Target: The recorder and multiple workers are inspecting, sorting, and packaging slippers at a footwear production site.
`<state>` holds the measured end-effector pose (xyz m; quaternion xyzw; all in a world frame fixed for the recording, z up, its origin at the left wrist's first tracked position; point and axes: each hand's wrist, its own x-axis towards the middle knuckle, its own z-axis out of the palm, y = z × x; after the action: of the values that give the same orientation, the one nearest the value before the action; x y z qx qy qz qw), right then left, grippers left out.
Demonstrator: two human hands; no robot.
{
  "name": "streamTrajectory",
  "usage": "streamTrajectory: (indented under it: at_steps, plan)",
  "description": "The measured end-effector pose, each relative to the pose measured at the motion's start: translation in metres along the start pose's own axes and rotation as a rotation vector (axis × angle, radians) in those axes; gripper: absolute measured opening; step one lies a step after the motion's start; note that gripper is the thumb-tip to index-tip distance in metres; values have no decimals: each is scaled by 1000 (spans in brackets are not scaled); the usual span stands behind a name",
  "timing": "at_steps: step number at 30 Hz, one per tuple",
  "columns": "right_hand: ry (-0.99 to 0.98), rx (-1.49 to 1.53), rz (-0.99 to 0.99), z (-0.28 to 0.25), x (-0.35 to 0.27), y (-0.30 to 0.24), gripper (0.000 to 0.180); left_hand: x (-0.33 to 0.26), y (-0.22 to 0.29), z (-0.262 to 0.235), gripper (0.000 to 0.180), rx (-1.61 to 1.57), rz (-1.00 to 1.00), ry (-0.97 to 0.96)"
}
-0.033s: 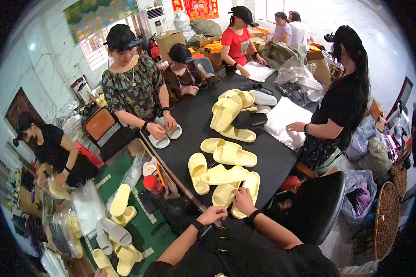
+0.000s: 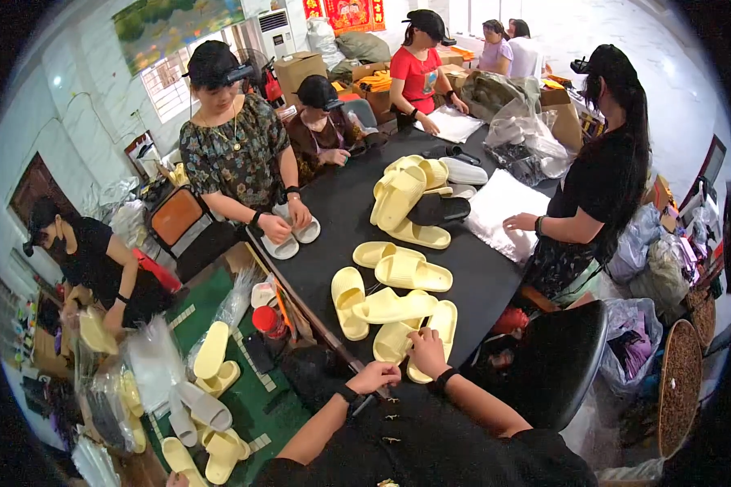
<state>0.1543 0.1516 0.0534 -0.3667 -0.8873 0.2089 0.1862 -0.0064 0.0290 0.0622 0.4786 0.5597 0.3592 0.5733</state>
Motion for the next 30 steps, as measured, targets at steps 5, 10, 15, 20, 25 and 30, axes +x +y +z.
streamTrajectory:
  at_steps: [5,10,15,20,25,30]
  plan:
    - [19,-199,150,-8,-1,-12,52,-4,-5,-1,10,-106,-18,-39]
    - [-119,-122,159,0,5,17,57,-9,-1,2,13,-113,14,153]
    - [-120,213,194,-17,14,26,29,-10,-5,-1,15,-67,23,218]
    - [-131,174,149,-67,-7,43,25,-16,-30,-5,18,-7,11,261]
    - [61,234,312,-126,-28,77,21,-25,-32,-3,19,92,-71,277]
    - [103,277,244,-172,-7,46,24,-36,-47,4,21,70,-102,323]
